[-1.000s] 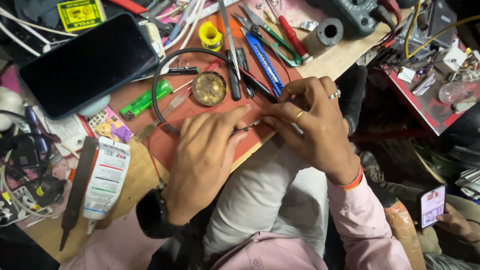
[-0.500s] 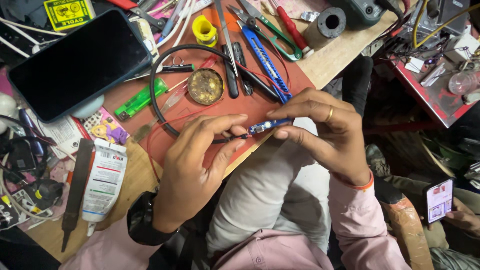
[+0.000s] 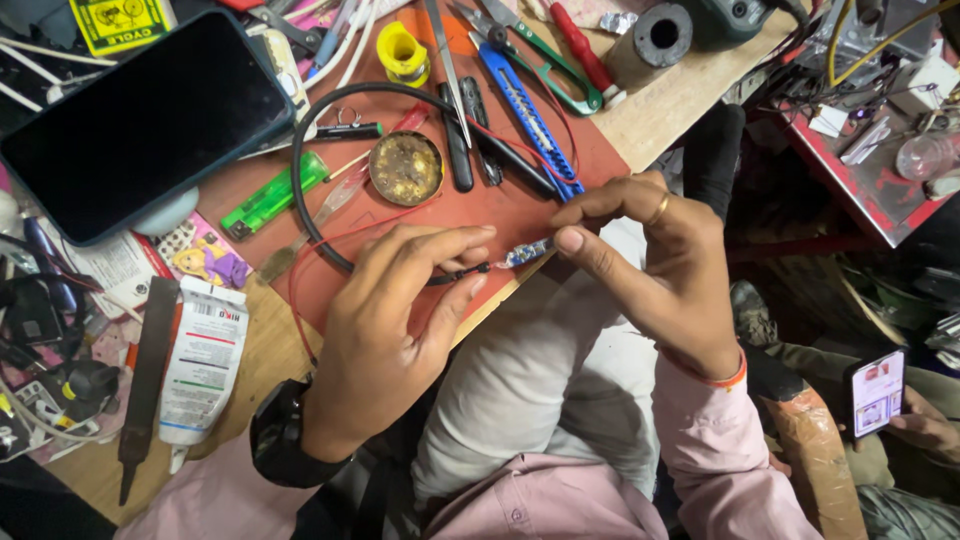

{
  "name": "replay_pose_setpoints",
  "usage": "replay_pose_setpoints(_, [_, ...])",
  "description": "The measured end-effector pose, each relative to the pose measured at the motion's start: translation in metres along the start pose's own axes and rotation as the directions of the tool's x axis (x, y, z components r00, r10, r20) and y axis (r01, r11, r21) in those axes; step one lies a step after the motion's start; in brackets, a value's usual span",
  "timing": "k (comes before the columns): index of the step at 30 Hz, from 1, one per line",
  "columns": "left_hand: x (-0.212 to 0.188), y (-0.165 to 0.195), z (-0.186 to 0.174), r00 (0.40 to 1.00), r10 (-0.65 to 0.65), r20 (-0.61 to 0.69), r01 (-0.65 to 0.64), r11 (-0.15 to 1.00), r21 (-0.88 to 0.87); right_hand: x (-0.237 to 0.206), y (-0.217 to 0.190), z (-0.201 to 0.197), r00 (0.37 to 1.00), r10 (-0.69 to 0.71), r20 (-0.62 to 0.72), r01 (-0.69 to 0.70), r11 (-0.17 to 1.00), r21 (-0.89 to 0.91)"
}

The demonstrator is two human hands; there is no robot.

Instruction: The person sits at a cluttered electronics repair workbench and solders a connector onto the end of a black cable. They hold the cable and connector in one hand, apply a soldering iron to the joint, and use a multimeter and small hand tools on the bench while working on the connection.

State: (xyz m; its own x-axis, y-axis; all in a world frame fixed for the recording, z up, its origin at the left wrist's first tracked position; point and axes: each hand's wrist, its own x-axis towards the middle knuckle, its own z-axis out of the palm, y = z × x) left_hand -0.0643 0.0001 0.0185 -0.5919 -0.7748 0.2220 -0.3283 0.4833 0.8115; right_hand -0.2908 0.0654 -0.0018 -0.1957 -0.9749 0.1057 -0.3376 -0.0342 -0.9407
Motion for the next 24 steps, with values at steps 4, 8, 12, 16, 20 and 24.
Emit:
replay_pose_setpoints(4, [0.002,0.002,0.000,0.996,0.091,-0.021,-0.088,0.990,0.114,-0.004,-0.004,0.005,0.997,0.074,-0.024,-0.074,0.997,0.000])
replay_pose_setpoints(8, [-0.004,0.011,-0.003,0.970,0.201,-0.136,-0.140,0.922,0.360,-0.021,-0.006,0.016,0.979,0.196,-0.052,-0.178,0.954,0.242])
replay_pose_setpoints(12, [-0.023,0.027,0.003,0.988,-0.150,0.045,0.150,0.989,-0.008,-0.040,0.001,0.027,0.949,0.300,-0.093,-0.227,0.862,0.454])
replay_pose_setpoints(16, [-0.029,0.018,0.025,0.889,-0.437,0.140,0.440,0.724,-0.532,-0.056,0.006,0.037,0.935,0.344,-0.089,-0.235,0.787,0.571])
replay_pose_setpoints(20, [-0.033,0.009,0.034,0.858,-0.491,0.151,0.438,0.546,-0.715,-0.064,0.006,0.049,0.928,0.371,-0.029,-0.275,0.735,0.620])
replay_pose_setpoints(24, [-0.036,0.008,0.035,0.870,-0.485,0.089,0.404,0.598,-0.692,-0.055,0.003,0.031,0.996,0.061,0.062,-0.077,0.952,0.296])
